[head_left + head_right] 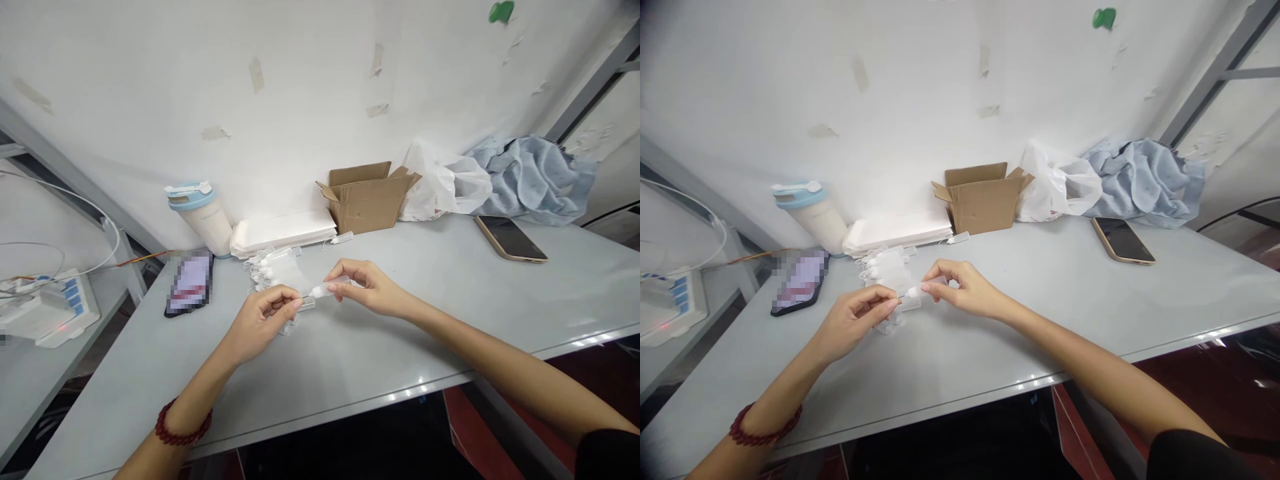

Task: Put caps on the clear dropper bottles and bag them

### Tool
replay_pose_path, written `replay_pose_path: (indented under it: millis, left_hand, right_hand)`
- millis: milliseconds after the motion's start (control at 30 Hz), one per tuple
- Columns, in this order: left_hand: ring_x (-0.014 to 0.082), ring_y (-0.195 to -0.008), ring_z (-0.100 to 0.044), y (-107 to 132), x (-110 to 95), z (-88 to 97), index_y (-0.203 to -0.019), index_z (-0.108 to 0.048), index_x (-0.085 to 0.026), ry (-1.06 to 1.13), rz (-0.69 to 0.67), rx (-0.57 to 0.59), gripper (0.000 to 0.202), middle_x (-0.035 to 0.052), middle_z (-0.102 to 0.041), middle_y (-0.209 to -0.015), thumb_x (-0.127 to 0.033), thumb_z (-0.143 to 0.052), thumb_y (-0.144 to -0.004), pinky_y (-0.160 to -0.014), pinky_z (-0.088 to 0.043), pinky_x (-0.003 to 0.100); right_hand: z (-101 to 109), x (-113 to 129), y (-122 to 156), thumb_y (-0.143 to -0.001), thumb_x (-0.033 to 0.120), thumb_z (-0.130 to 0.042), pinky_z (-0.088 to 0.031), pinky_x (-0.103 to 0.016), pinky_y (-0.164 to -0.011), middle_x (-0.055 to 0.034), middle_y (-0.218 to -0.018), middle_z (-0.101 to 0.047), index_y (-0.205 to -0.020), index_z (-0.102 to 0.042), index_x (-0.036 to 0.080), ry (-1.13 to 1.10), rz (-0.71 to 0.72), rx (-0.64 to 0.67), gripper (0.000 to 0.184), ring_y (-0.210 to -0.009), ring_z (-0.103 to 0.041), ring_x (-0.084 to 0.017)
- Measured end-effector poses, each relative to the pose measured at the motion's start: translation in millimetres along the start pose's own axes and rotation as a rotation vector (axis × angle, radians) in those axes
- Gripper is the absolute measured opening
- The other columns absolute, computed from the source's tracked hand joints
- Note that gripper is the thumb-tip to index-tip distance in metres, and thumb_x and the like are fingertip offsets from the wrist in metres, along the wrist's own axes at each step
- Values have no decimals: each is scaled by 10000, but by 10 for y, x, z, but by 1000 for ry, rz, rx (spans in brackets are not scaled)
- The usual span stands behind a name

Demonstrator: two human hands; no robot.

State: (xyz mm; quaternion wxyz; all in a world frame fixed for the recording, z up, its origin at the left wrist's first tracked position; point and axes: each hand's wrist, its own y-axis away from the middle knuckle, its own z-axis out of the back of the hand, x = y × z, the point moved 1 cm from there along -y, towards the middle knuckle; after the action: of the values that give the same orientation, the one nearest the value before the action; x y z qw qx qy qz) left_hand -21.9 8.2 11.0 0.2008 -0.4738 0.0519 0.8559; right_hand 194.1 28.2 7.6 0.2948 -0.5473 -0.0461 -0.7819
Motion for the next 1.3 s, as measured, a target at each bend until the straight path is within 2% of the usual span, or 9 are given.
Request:
replay_pose_path:
  millis: [333, 967, 1300]
  left_hand:
    - [134, -617, -499, 10, 9, -14, -762, -607, -179, -61, -33, 65, 218, 14, -589, -694, -328, -485, -863, -562, -386, 242]
    - [115, -587, -464, 26, 22, -72, -768, -602, -164, -36, -60, 45, 195, -6, -544, -652, -285, -480, -861, -551, -366, 225]
    - [92, -524, -447, 11, 29, -24, -752, -612, -159, 60, -1, -11, 227, -14, -543, -627, -295, -471, -866, -523, -373, 216]
  right_hand:
    - [2, 19, 13, -868, 369, -543, -399, -241, -613, 1, -678, -618, -834, -610, 170, 49, 46, 35, 213, -654, -557, -121]
    - [-78, -22, 21, -867, 307, -555, -385, -212, -572, -8, -679, -630, -856, -601, 150, 67, 84, 38, 164, -648, -569, -115]
    - [-64, -27, -1, -866, 300, -557, -421, -242, -637, -17, -744, -637, -887, -604, 157, 43, 105, 4, 152, -694, -577, -129]
